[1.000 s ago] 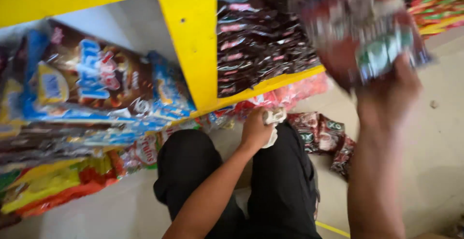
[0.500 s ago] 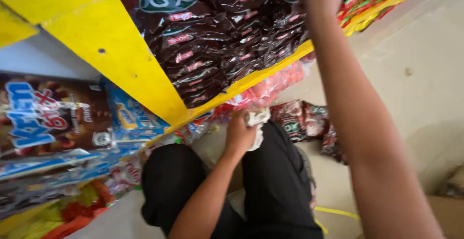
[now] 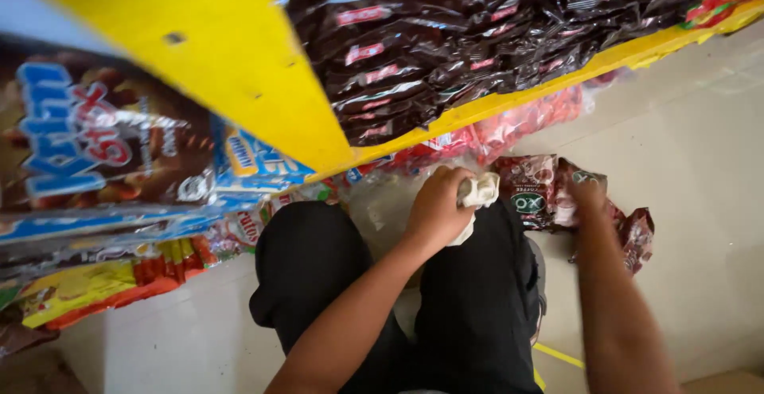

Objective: Stocking and organizing coffee bags on a grocery store shelf while sitting on the floor.

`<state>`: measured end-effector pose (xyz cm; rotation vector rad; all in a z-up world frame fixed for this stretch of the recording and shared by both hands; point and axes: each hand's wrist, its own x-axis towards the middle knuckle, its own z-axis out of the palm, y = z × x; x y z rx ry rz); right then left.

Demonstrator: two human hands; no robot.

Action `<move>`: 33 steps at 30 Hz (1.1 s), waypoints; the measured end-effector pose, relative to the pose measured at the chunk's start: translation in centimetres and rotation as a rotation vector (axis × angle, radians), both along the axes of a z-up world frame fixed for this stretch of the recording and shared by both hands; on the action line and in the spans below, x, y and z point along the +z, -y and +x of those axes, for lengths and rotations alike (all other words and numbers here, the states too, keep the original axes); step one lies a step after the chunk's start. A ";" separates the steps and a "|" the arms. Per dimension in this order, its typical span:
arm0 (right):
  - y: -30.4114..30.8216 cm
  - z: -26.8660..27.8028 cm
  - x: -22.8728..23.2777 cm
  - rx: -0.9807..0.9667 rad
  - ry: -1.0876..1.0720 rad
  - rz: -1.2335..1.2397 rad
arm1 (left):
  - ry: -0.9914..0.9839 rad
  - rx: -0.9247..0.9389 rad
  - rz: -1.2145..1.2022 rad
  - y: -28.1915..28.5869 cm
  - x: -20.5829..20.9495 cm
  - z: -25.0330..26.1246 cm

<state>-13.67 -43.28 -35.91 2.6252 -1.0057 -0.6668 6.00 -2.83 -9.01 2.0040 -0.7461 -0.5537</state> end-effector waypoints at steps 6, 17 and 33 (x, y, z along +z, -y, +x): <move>-13.6 -1.2 -0.6 -1.180 0.674 0.456 | 0.183 -0.103 0.100 0.8 -0.5 -0.3; -11.3 -3.4 -8.0 -1.299 1.256 0.558 | 0.279 -0.110 -0.036 0.5 -0.3 -0.2; -21.7 -0.4 28.6 -0.592 2.050 1.140 | 0.223 -0.129 -0.003 0.4 0.8 -0.8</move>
